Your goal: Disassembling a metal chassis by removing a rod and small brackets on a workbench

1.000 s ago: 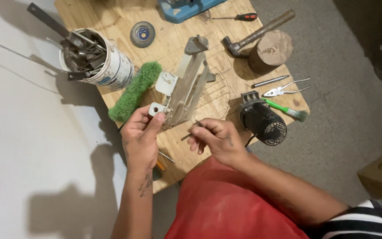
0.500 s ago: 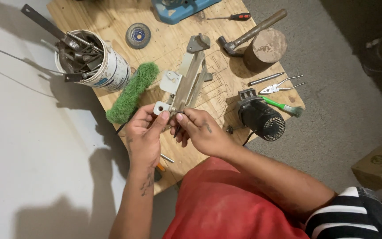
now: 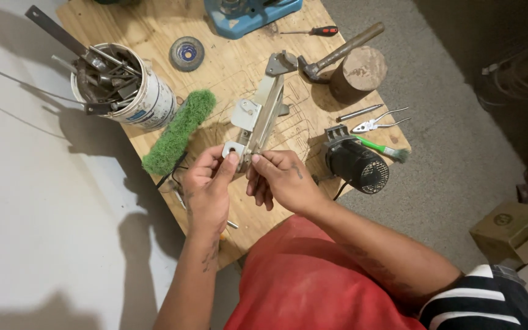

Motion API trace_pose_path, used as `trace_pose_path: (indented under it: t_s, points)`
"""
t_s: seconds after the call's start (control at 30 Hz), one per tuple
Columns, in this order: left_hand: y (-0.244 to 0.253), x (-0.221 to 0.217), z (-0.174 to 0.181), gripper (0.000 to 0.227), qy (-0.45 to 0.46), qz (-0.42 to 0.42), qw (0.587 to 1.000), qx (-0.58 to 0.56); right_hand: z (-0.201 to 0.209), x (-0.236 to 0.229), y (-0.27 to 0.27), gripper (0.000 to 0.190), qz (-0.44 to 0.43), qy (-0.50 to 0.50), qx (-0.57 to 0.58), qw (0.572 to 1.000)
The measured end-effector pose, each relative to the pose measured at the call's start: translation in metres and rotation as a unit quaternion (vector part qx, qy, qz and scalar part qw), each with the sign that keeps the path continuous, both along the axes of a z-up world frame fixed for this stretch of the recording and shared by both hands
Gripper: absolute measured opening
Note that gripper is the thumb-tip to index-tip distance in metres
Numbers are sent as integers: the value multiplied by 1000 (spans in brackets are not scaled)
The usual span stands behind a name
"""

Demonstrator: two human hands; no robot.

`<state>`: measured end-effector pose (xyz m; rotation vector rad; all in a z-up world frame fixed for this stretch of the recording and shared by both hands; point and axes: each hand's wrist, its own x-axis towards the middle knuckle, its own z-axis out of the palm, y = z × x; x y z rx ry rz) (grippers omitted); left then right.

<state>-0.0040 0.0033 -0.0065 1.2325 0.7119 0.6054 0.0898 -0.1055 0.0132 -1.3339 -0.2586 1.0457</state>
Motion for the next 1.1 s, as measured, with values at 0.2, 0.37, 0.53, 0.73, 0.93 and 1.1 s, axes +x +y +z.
trace_pose_path:
  t_s: [0.2, 0.37, 0.53, 0.73, 0.93, 1.1]
  points:
    - [-4, 1, 17, 18, 8, -20, 1000, -11, 8, 1, -3, 32, -30, 135, -20, 990]
    - [-6, 0, 8, 19, 12, -29, 999, -17, 22, 3, -8, 27, -28, 184, -16, 982]
    - [-4, -4, 5, 18, 30, -44, 999, 9, 28, 3, -12, 27, 34, 89, -56, 994]
    - [-7, -1, 13, 16, -7, -42, 998, -36, 19, 3, -16, 18, 100, 15, 29, 995]
    - [1, -3, -14, 15, -66, -54, 993, -76, 3, -2, -18, 23, 88, 17, 12, 996]
    - [1, 0, -15, 15, -60, -58, 994, -75, 2, 0, -18, 26, 91, -15, -36, 995]
